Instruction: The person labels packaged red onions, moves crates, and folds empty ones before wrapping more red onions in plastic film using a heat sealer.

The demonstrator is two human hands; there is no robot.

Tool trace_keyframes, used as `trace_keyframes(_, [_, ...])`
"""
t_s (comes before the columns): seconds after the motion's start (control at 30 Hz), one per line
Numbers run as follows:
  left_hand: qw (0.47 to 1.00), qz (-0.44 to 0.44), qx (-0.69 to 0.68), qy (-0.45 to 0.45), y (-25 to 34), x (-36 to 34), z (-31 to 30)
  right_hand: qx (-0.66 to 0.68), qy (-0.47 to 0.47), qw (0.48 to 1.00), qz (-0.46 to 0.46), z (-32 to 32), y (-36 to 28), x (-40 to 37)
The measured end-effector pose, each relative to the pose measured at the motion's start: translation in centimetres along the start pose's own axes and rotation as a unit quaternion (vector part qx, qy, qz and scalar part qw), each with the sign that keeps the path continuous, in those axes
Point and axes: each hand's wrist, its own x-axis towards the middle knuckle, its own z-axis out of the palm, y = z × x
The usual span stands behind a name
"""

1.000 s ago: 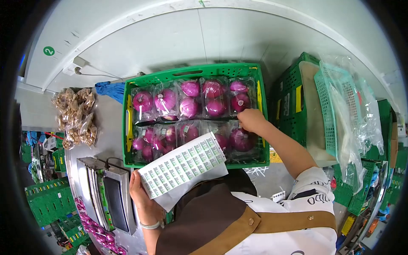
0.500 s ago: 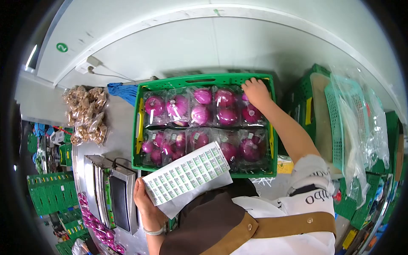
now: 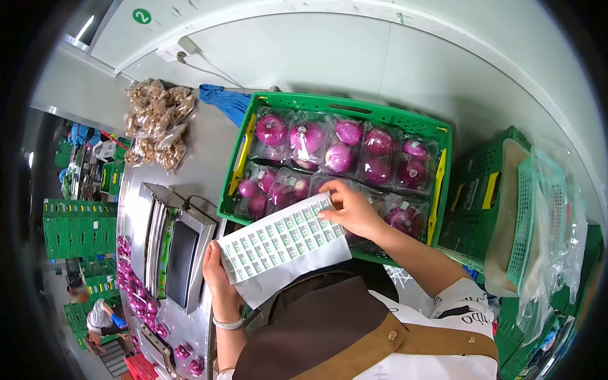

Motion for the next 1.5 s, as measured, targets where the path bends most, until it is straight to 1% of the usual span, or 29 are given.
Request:
trace_keyframes(0.07, [1.0,0.02,0.008,0.004,0.0,-0.3,-0.5,0.115,-0.002,0.993,-0.037,0.7,-1.3,-0.1])
trace_keyframes(0.1, [0.999,0.033,0.014,0.008,-0.2,-0.3,-0.9,0.136,0.001,0.99,-0.043,0.9,-2.1,-0.2])
trace_keyframes(0.2, [0.996,0.076,0.043,0.028,-0.5,-0.5,-1.4,0.056,-0.026,0.997,-0.044,1.2,-1.3,0.0])
trace_keyframes(0.27, [0.991,0.107,0.069,0.036,-1.2,0.1,-2.9,-0.018,0.009,0.999,-0.038,1.7,-1.7,-0.3])
trace_keyframes(0.3, [0.973,0.155,0.154,0.072,-1.3,0.3,-3.3,-0.062,0.019,0.997,-0.034,1.9,-1.7,-0.4])
trace_keyframes(0.33, [0.944,0.199,0.24,0.107,-1.2,0.5,-3.3,-0.106,0.028,0.993,-0.029,2.1,-1.6,-0.6])
trace_keyframes(0.37, [0.905,0.24,0.323,0.141,-1.0,0.7,-3.2,-0.096,0.039,0.994,-0.035,2.5,-1.9,-0.7])
trace_keyframes(0.4, [0.851,0.321,0.386,0.152,-0.3,0.4,-2.2,-0.093,0.041,0.994,-0.047,2.8,-1.8,-0.7])
trace_keyframes(0.47, [0.711,0.466,0.5,0.165,2.7,-1.7,1.9,-0.086,0.047,0.993,-0.069,3.6,-1.4,-0.9])
trace_keyframes(0.53, [0.705,0.434,0.56,-0.038,4.8,-3.3,4.9,-0.102,0.04,0.989,-0.097,4.8,-1.6,-1.2])
trace_keyframes(0.6, [0.733,0.371,0.543,-0.173,4.1,-3.0,5.9,-0.138,0.021,0.981,-0.132,5.5,-2.4,-1.4])
trace_keyframes(0.67, [0.773,0.294,0.534,-0.178,3.4,-2.5,5.1,-0.187,-0.002,0.967,-0.176,5.6,-3.5,-1.5])
trace_keyframes(0.73, [0.813,0.208,0.507,-0.198,4.2,-2.7,5.0,-0.187,-0.028,0.97,-0.155,5.3,-3.4,-1.5])
trace_keyframes(0.77, [0.83,0.145,0.494,-0.214,5.0,-3.1,5.3,-0.186,-0.046,0.971,-0.146,4.9,-3.2,-1.5])
trace_keyframes(0.83, [0.827,0.113,0.497,-0.238,5.3,-2.9,5.1,-0.215,-0.098,0.963,-0.128,3.9,-3.0,-1.2])
trace_keyframes(0.93, [0.807,0.109,0.514,-0.271,6.1,-2.3,5.1,-0.31,-0.053,0.919,-0.236,3.6,-6.2,-0.1])
trace_keyframes(0.97, [0.797,0.117,0.518,-0.288,6.4,-2.2,5.4,-0.385,-0.091,0.877,-0.273,3.2,-7.5,0.6])
trace_keyframes(1.07, [0.778,0.124,0.527,-0.319,6.3,-2.3,6.2,-0.449,-0.189,0.769,-0.413,4.3,-8.9,2.1])
trace_keyframes(1.1, [0.773,0.126,0.53,-0.325,6.4,-2.3,6.5,-0.466,-0.229,0.744,-0.421,4.9,-8.7,2.5])
trace_keyframes(1.17, [0.772,0.155,0.518,-0.334,6.4,-2.3,6.6,-0.445,-0.276,0.731,-0.439,5.8,-7.6,3.1])
trace_keyframes(1.2, [0.773,0.141,0.524,-0.329,6.3,-2.3,6.5,-0.437,-0.296,0.724,-0.445,5.9,-7.1,3.4])
trace_keyframes(1.23, [0.774,0.128,0.528,-0.325,6.1,-2.2,6.2,-0.455,-0.276,0.681,-0.503,6.1,-6.8,3.4])
trace_keyframes(1.3, [0.765,0.122,0.541,-0.327,5.7,-1.7,5.6,-0.479,-0.253,0.621,-0.567,6.4,-7.0,2.8])
trace_keyframes(1.33, [0.778,0.115,0.526,-0.324,5.2,-1.6,5.4,-0.489,-0.246,0.588,-0.595,6.5,-7.0,2.4])
trace_keyframes(1.37, [0.777,0.108,0.535,-0.314,4.6,-1.2,4.8,-0.435,-0.234,0.65,-0.578,6.5,-6.5,2.3])
trace_keyframes(1.4, [0.777,0.102,0.544,-0.3,4.0,-0.6,3.9,-0.27,-0.256,0.786,-0.493,5.6,-6.7,2.9])
trace_keyframes(1.43, [0.79,0.128,0.53,-0.281,3.3,-0.2,2.8,-0.288,-0.203,0.882,-0.313,4.4,-8.5,3.1])
trace_keyframes(1.47, [0.787,0.137,0.54,-0.263,3.3,0.1,1.8,-0.293,-0.14,0.938,-0.12,2.8,-10.2,3.6])
trace_keyframes(1.5, [0.799,0.12,0.538,-0.243,3.5,-0.1,1.2,-0.201,-0.076,0.976,-0.043,0.3,-10.4,5.2])
